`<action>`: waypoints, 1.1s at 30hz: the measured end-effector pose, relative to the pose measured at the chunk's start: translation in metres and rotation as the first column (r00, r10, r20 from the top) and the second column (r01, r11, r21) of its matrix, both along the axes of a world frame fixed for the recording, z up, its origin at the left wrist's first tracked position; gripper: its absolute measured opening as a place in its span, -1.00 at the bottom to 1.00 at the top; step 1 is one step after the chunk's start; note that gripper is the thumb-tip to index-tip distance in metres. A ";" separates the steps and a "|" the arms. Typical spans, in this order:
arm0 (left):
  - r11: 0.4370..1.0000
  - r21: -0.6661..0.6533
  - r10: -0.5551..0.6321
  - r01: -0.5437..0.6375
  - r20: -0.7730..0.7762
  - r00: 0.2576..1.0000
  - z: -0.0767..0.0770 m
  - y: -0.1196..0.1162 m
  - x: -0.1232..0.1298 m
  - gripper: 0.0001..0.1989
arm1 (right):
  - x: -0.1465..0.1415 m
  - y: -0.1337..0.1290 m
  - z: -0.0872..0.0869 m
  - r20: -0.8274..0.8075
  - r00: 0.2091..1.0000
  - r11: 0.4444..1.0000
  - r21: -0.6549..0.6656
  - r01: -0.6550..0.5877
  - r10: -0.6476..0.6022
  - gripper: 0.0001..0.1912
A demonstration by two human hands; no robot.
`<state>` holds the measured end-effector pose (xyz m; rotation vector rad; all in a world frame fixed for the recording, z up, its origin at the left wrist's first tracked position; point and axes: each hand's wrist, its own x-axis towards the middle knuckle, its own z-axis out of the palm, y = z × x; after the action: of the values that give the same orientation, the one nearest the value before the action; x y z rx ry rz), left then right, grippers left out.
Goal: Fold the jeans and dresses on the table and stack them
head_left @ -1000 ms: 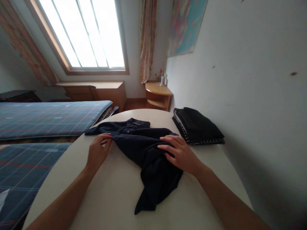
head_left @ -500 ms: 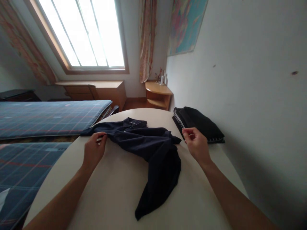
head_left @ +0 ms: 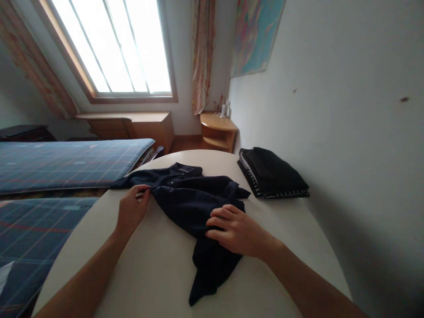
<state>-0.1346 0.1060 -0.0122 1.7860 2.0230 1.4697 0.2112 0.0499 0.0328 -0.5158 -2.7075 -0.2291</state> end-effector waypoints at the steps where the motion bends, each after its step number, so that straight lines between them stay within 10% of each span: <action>1: 1.000 0.002 0.000 0.000 -0.002 1.000 0.000 0.000 0.000 -0.74 | 0.003 0.003 0.000 -0.030 0.999 1.000 0.004 0.028 -0.028 -0.80; 10: 0.986 0.086 -0.143 0.146 -0.043 0.989 -0.010 0.000 0.003 -0.77 | 0.058 0.052 -0.020 -0.220 0.750 0.781 -0.134 0.610 -0.624 -0.66; 14: 0.946 0.089 -0.285 0.311 -0.223 0.932 -0.014 -0.001 0.007 -0.79 | 0.064 0.056 -0.023 -0.273 0.768 0.815 -0.228 0.533 -0.579 -0.56; 19: 0.949 0.076 -0.268 0.305 -0.314 0.911 -0.018 0.000 0.007 -0.73 | 0.047 0.023 0.015 -0.400 0.852 0.902 -0.395 0.173 -0.338 -0.61; 22: 0.949 0.047 -0.277 0.311 -0.348 0.896 -0.023 0.001 0.006 -0.68 | 0.031 0.001 0.031 -0.195 0.957 0.837 -0.542 0.077 -0.215 -0.69; 28: 0.944 0.029 -0.294 0.330 -0.386 0.874 -0.026 0.002 0.008 -0.64 | 0.003 -0.011 0.003 0.045 0.954 0.853 -0.436 0.287 -0.298 -0.15; 33: 0.934 0.004 -0.329 0.356 -0.370 0.869 -0.024 -0.001 0.015 -0.59 | -0.013 -0.002 -0.030 0.096 0.837 0.823 -0.152 0.547 -0.539 -0.82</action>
<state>-0.1196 0.1054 -0.0362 2.4496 1.6647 1.1877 0.1982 0.0481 0.0031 -1.3554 -2.5696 -0.1510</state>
